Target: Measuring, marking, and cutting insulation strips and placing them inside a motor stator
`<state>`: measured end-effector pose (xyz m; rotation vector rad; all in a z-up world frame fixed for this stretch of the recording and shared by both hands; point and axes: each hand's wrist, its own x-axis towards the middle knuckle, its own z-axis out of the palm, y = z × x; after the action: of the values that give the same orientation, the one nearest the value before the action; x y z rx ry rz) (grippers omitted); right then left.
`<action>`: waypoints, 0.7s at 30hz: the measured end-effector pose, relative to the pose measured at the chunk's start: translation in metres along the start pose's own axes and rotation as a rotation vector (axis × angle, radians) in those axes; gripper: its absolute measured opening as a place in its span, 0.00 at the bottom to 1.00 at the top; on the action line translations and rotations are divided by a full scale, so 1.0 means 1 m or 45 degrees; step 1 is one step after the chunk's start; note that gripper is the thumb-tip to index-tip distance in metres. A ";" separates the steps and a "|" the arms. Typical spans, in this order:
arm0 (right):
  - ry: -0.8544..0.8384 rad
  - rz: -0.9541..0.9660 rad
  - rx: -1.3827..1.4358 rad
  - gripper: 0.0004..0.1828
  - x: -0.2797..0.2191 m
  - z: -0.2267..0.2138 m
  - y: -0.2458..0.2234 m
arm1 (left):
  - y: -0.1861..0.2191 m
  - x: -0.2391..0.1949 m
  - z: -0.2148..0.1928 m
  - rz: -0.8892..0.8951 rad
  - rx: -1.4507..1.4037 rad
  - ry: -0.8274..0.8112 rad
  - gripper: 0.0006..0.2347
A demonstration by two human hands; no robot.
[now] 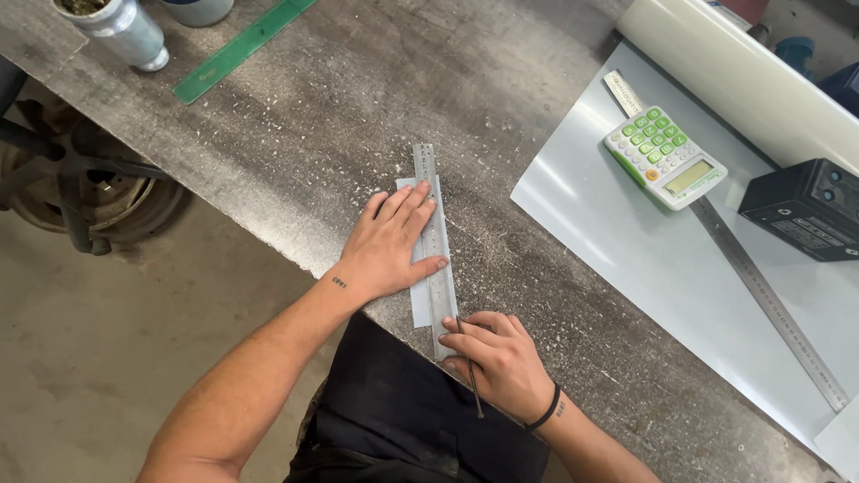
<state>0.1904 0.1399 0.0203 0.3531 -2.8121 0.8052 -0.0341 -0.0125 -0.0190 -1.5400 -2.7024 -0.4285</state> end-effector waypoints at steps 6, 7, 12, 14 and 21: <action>0.041 0.056 0.296 0.17 -0.003 0.000 0.015 | 0.004 0.005 -0.023 -0.054 -0.037 -0.307 0.50; 0.043 0.054 0.295 0.17 -0.004 0.001 0.021 | 0.005 0.004 -0.021 -0.054 -0.035 -0.305 0.50; 0.234 0.363 0.856 0.18 0.001 -0.006 0.035 | 0.008 0.001 -0.033 -0.043 -0.152 -0.185 0.48; 0.239 0.367 0.848 0.17 0.004 -0.007 0.032 | 0.009 0.000 -0.033 -0.044 -0.157 -0.186 0.47; 0.226 0.375 0.865 0.15 0.010 -0.010 0.028 | 0.007 -0.001 -0.027 -0.037 -0.146 -0.151 0.47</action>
<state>0.1745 0.1668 0.0174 -0.0503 -2.3736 1.7556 -0.0311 -0.0167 0.0087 -1.6050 -2.8390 -0.5171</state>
